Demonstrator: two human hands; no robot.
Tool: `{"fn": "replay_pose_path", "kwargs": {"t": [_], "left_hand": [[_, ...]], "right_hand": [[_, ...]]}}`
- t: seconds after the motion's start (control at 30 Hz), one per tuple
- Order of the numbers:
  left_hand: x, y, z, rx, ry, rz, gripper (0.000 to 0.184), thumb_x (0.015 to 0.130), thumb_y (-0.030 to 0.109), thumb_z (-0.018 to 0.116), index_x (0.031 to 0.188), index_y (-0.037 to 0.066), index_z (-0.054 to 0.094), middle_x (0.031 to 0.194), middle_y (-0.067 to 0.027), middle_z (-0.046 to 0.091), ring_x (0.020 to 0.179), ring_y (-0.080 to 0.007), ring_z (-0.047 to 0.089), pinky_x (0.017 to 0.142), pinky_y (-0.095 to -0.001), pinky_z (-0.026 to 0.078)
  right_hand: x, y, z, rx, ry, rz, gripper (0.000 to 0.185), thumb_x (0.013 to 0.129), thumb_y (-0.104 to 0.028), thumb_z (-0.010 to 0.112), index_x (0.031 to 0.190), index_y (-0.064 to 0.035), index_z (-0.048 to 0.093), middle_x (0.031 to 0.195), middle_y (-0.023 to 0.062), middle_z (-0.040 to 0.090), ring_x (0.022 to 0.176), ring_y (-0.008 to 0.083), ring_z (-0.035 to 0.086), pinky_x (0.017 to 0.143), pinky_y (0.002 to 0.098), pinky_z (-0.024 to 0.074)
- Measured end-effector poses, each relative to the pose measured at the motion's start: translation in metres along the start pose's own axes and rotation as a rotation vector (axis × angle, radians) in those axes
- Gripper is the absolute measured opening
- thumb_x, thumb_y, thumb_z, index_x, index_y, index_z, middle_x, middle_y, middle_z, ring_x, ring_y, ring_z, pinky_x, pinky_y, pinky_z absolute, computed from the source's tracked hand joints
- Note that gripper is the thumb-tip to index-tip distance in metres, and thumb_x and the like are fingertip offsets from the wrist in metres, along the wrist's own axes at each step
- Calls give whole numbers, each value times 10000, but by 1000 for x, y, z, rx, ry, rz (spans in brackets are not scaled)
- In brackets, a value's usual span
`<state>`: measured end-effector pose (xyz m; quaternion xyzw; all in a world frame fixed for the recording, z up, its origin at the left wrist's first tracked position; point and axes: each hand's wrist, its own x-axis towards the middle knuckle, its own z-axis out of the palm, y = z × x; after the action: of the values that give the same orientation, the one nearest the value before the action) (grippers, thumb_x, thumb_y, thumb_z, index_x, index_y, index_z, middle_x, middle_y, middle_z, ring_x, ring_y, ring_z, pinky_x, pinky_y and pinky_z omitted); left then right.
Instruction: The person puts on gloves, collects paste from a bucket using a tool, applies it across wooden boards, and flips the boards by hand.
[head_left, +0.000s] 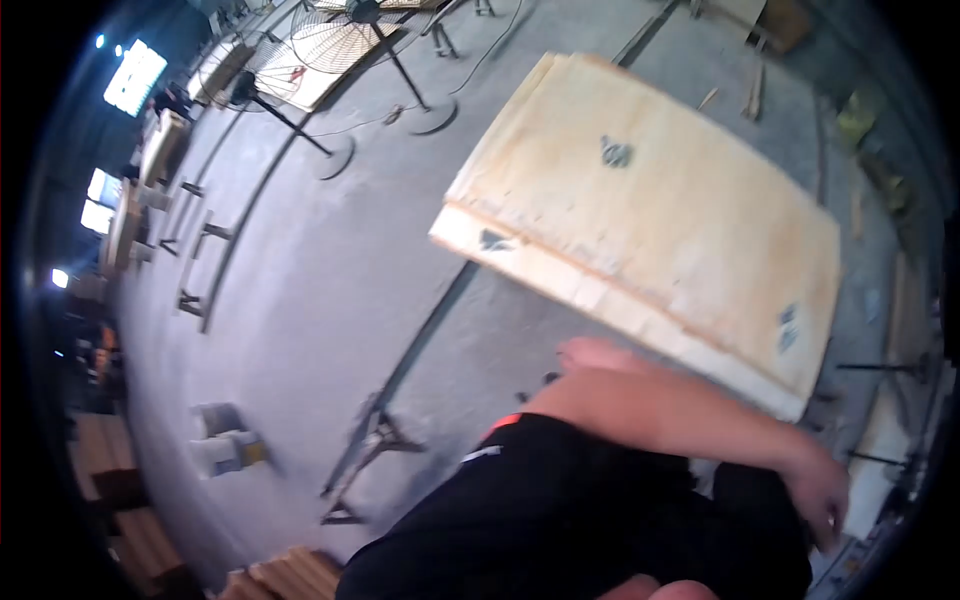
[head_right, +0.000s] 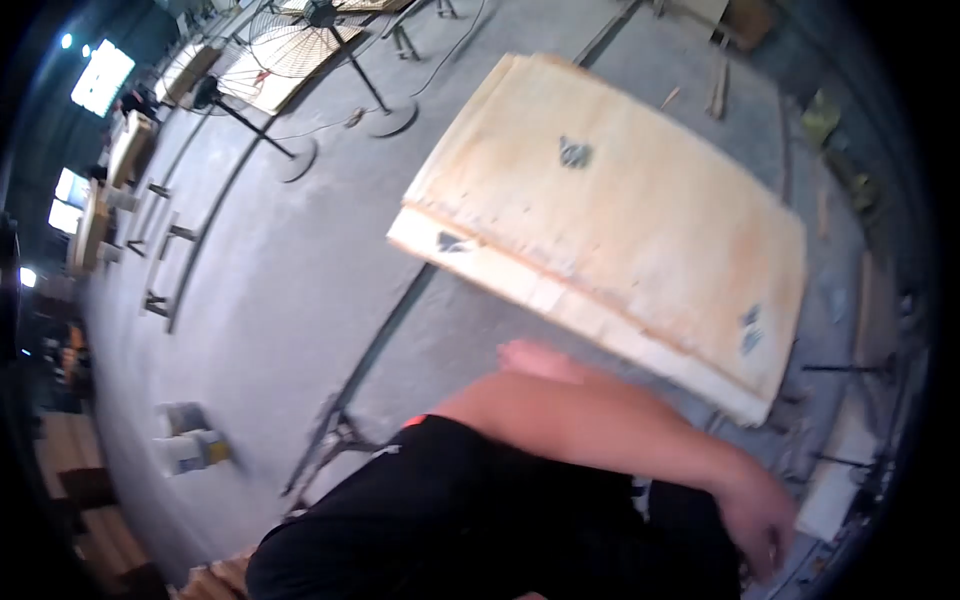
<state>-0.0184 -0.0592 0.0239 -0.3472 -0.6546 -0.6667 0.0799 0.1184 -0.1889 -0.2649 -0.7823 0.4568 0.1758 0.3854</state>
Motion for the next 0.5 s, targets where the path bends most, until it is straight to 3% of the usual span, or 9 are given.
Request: {"fn": "replay_pose_path", "kwargs": {"t": [0.07,0.13,0.2,0.27,0.33,0.37,0.47,0.5], "left_hand": [[-59,22,-56,175,132,20,356,956,346,705,1100,24,755,1036,-153,774,967,-259,736,828,-397,565],[-147,25,-79,215,492,-71,300,978,257,670,1123,2,729,1018,-191,755,960,-327,727,836,-414,559],[-237,0,-89,310,727,-197,341,1016,241,630,1231,-17,684,1098,-237,727,1011,-347,714,895,-409,550],[-325,-11,-82,297,968,-381,359,1038,234,616,1279,-28,661,1114,-216,739,1036,-294,719,928,-378,547],[-408,-48,-62,91,1256,-466,359,1067,216,580,1318,-33,638,1135,-171,747,1069,-219,705,959,-345,539],[-448,-75,-49,1,1388,-534,356,1077,214,565,1327,-29,634,1137,-145,746,1067,-198,696,963,-339,537],[-538,-121,-7,-81,1760,-759,356,1092,235,553,1314,-26,647,1119,-108,738,1040,-173,683,953,-329,536],[-564,-132,4,-113,1837,-847,370,1096,267,554,1295,-25,663,1105,-99,736,1018,-171,680,934,-323,535]], "right_hand": [[-20,41,-3,192,190,-134,285,995,-291,584,1104,-67,722,1024,238,715,923,296,713,783,421,550],[-46,72,-9,312,-12,-53,338,1019,-343,565,1077,-40,704,976,191,724,923,251,702,784,422,534],[-54,113,5,375,-96,25,313,1020,-300,582,1095,-23,706,923,146,723,862,217,704,754,377,550],[-52,165,23,443,-131,149,291,1021,-258,598,1114,-5,708,870,101,723,801,183,707,724,331,565],[-27,207,33,571,-131,298,270,1022,-215,615,1132,12,710,816,56,722,740,149,710,694,286,580],[-9,219,29,729,-125,421,228,1014,-155,590,996,0,756,821,102,754,700,182,739,639,327,606],[94,307,31,839,-262,533,254,1015,-174,597,1066,43,719,857,145,760,687,183,739,647,307,599],[135,326,23,872,-234,557,243,1011,-161,582,1016,36,722,832,158,759,671,192,739,634,298,596]]}}
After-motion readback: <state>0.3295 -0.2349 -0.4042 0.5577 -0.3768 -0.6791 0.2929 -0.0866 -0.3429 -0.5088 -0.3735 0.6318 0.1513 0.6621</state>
